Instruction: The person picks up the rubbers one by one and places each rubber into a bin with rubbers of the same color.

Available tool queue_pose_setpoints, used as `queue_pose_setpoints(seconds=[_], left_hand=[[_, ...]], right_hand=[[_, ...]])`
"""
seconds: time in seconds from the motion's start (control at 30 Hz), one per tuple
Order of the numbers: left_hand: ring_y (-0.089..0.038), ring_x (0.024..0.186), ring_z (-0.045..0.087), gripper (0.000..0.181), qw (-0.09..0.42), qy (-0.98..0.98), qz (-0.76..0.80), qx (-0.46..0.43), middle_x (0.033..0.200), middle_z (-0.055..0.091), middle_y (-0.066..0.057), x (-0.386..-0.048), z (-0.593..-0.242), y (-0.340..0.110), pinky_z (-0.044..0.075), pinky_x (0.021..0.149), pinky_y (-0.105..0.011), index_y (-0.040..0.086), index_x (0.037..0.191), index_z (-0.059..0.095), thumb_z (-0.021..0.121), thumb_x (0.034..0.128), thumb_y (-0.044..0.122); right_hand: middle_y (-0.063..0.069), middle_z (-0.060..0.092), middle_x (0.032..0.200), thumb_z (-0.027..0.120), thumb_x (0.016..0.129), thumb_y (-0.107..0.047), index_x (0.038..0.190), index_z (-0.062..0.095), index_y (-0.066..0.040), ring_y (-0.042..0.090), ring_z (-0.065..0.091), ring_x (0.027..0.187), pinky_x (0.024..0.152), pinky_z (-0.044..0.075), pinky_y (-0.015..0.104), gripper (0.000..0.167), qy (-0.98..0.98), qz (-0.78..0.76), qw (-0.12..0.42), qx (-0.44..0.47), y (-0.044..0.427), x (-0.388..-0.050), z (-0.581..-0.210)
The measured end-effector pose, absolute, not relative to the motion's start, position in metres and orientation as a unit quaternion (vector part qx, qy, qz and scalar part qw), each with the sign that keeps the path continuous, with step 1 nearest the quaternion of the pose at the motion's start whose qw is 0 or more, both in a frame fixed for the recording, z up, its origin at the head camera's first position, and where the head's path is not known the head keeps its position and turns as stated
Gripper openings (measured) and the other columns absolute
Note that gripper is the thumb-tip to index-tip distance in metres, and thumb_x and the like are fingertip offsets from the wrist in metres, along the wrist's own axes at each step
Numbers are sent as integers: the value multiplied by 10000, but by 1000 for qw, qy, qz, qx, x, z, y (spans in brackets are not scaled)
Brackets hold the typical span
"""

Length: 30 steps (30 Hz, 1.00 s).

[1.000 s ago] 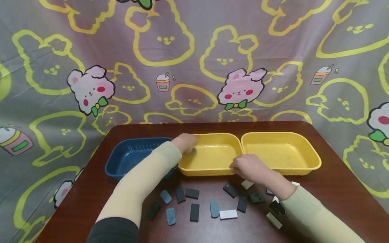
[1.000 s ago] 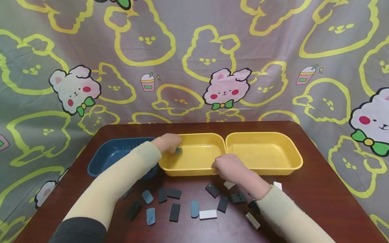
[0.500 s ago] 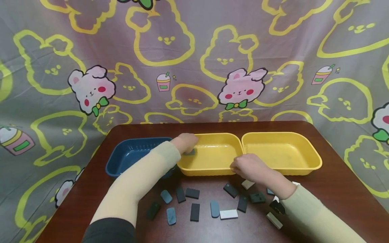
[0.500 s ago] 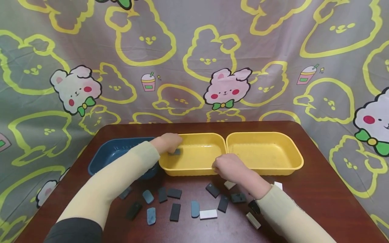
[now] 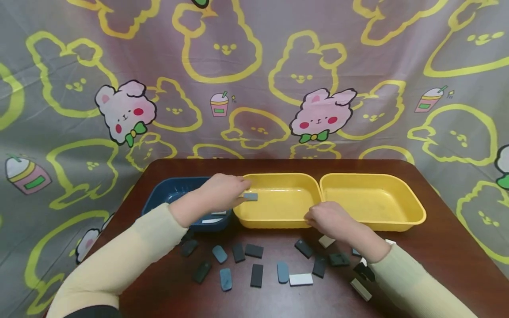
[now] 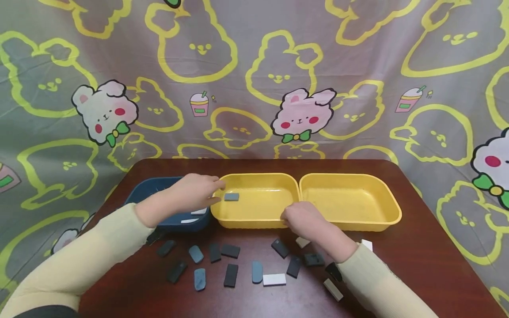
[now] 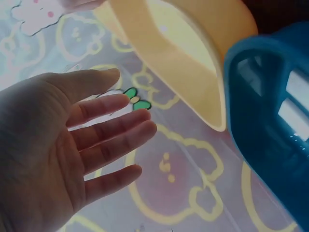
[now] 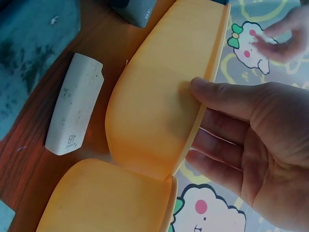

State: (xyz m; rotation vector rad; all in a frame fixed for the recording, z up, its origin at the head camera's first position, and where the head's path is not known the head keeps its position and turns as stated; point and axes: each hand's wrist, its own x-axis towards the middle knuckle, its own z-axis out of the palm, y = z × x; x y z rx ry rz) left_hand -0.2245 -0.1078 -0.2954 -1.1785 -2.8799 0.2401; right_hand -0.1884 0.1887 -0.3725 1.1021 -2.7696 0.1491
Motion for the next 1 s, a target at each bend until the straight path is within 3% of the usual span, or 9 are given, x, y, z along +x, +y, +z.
queue_pose_setpoints(seconds=[0.17, 0.4, 0.5, 0.63, 0.87, 1.0], left_hand=[[-99, 670, 535, 316, 34, -932, 0, -362, 873, 617, 20, -199, -302, -141, 488, 622, -248, 121, 1108, 644, 749, 865, 293], [-164, 889, 638, 317, 18, -960, -95, -261, 1009, 672, 3, -174, -326, -189, 543, 760, -371, 138, 1138, 655, 730, 879, 304], [-185, 905, 643, 293, 14, -965, -118, -232, 1013, 674, -5, -166, -333, -208, 541, 766, -403, 130, 1125, 658, 731, 879, 272], [-183, 888, 643, 274, -2, -970, -138, -202, 1019, 674, -14, -160, -341, -226, 539, 753, -417, 122, 1117, 659, 723, 886, 256], [-92, 706, 556, 178, -69, -975, -141, -158, 788, 607, 74, -151, -362, -234, 492, 633, -328, 143, 983, 659, 747, 861, 237], [-105, 677, 538, 224, -105, -978, -121, -136, 769, 597, 61, -148, -372, -235, 477, 618, -354, 128, 965, 638, 768, 834, 255]], right_hand=[[-93, 342, 557, 709, 823, -20, 569, 453, -204, 77, 314, 504, 502, 318, 243, 405, -926, 58, 75, 366, 187, -188, -374], [-93, 334, 554, 703, 814, -10, 562, 437, -203, 78, 305, 504, 498, 307, 242, 414, -925, 58, 79, 367, 188, -188, -376], [-91, 323, 556, 698, 813, -6, 562, 426, -203, 77, 297, 505, 495, 298, 243, 419, -925, 57, 80, 367, 189, -188, -376], [-93, 322, 557, 704, 816, -13, 563, 427, -206, 74, 298, 504, 494, 300, 242, 422, -925, 56, 78, 368, 190, -189, -375], [-94, 283, 552, 686, 814, 4, 554, 399, -206, 73, 266, 504, 492, 269, 240, 440, -927, 57, 75, 364, 190, -189, -374], [-94, 290, 552, 682, 821, -1, 555, 408, -205, 71, 275, 503, 492, 275, 238, 433, -926, 60, 74, 364, 189, -189, -372]])
